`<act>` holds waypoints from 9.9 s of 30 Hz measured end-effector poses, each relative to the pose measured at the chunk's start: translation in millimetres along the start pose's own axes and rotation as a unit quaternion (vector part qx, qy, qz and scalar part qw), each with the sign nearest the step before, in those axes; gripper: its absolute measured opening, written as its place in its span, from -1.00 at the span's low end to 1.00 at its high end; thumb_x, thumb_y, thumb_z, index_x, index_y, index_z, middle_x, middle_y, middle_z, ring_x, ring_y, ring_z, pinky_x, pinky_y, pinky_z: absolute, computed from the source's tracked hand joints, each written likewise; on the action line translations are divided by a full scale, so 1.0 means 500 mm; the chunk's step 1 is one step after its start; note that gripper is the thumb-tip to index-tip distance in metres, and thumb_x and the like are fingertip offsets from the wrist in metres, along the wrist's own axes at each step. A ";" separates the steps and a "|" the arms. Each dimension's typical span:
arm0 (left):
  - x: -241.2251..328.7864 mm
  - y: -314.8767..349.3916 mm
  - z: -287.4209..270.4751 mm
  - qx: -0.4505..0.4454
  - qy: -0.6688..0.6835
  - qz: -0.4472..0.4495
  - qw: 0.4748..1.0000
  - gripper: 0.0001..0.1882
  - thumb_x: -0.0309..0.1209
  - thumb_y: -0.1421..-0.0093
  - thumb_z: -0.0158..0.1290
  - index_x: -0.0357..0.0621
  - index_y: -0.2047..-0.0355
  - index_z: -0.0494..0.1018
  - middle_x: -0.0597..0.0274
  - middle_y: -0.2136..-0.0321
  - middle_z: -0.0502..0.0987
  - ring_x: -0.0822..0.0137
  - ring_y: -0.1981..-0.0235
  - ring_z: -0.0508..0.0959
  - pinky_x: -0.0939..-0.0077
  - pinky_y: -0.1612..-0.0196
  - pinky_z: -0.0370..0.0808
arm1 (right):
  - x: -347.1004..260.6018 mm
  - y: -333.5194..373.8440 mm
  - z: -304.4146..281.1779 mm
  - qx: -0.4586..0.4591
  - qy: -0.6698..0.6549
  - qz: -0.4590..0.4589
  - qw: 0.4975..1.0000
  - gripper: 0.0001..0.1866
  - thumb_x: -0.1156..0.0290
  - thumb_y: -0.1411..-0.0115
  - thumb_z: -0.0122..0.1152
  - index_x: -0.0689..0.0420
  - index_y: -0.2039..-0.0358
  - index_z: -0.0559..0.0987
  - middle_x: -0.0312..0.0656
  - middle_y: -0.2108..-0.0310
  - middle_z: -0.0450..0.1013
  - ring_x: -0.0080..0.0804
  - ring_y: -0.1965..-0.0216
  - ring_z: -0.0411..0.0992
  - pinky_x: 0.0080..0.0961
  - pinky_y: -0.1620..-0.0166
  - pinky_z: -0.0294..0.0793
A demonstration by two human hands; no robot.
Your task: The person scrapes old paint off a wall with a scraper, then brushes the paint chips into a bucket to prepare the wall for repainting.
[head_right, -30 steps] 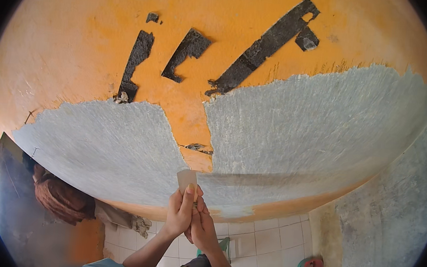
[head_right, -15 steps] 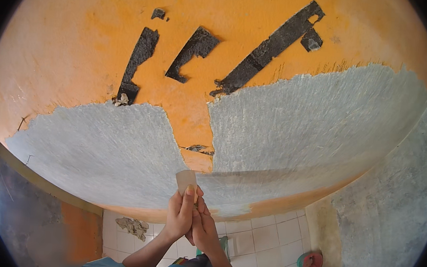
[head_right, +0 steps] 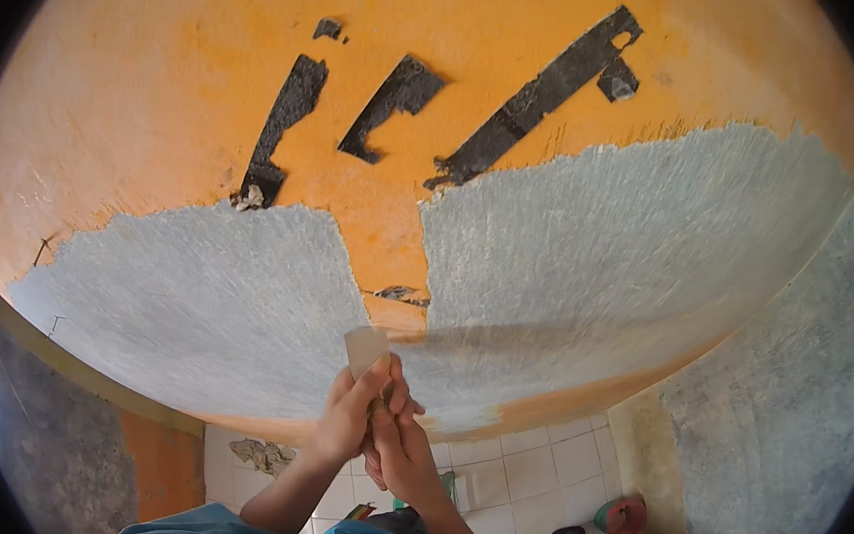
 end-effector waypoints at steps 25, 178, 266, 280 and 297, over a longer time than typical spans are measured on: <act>0.035 0.005 0.025 0.024 0.000 -0.032 0.999 -0.69 -0.21 -0.41 -0.28 -0.16 0.36 0.27 0.33 0.66 0.31 0.47 0.68 0.36 0.51 0.45 0.43 | -0.026 0.017 0.026 0.030 -0.005 0.009 0.999 -0.69 0.10 -0.40 -0.25 0.07 0.32 0.24 -0.36 0.73 0.17 -0.66 0.81 0.12 -0.67 0.75 0.13; 0.264 -0.005 0.148 -0.016 -0.002 0.007 1.000 -0.68 -0.17 -0.41 -0.29 -0.14 0.35 0.23 0.41 0.63 0.20 0.52 0.71 0.34 0.54 0.48 0.45 | -0.240 0.051 0.130 -0.028 0.014 -0.046 0.998 -0.67 0.05 -0.35 -0.13 0.07 0.14 0.26 -0.38 0.71 0.18 -0.68 0.84 0.10 -0.70 0.80 0.13; -0.074 -0.007 0.012 0.110 -0.021 -0.005 0.994 -0.64 -0.19 -0.39 -0.22 -0.22 0.43 0.31 0.27 0.74 0.31 0.41 0.73 0.40 0.56 0.64 0.34 | 0.057 0.007 -0.066 0.037 -0.009 -0.051 0.998 -0.76 0.24 -0.39 -0.20 0.16 0.24 0.34 -0.45 0.69 0.19 -0.79 0.76 0.09 -0.76 0.71 0.03; -0.060 -0.006 0.004 0.101 -0.057 -0.022 0.993 -0.67 -0.24 -0.39 -0.24 -0.21 0.43 0.29 0.26 0.72 0.33 0.42 0.72 0.39 0.55 0.62 0.35 | 0.072 0.006 -0.052 0.041 -0.031 -0.077 0.996 -0.71 0.23 -0.39 -0.22 0.18 0.09 0.33 -0.44 0.68 0.20 -0.80 0.75 0.08 -0.78 0.70 0.03; -0.054 -0.003 0.007 0.101 -0.059 -0.019 0.993 -0.66 -0.22 -0.39 -0.23 -0.20 0.44 0.30 0.29 0.72 0.32 0.43 0.72 0.39 0.53 0.54 0.42 | 0.058 0.005 -0.047 0.034 -0.074 -0.090 0.993 -0.86 0.34 -0.38 -0.17 0.11 0.18 0.32 -0.45 0.64 0.20 -0.78 0.76 0.09 -0.77 0.70 0.05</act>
Point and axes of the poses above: each hand's wrist, its own y-axis away from the middle knuckle, its own z-axis out of the palm, x = y × z, the point moved 1 cm from there along -y, towards the middle knuckle
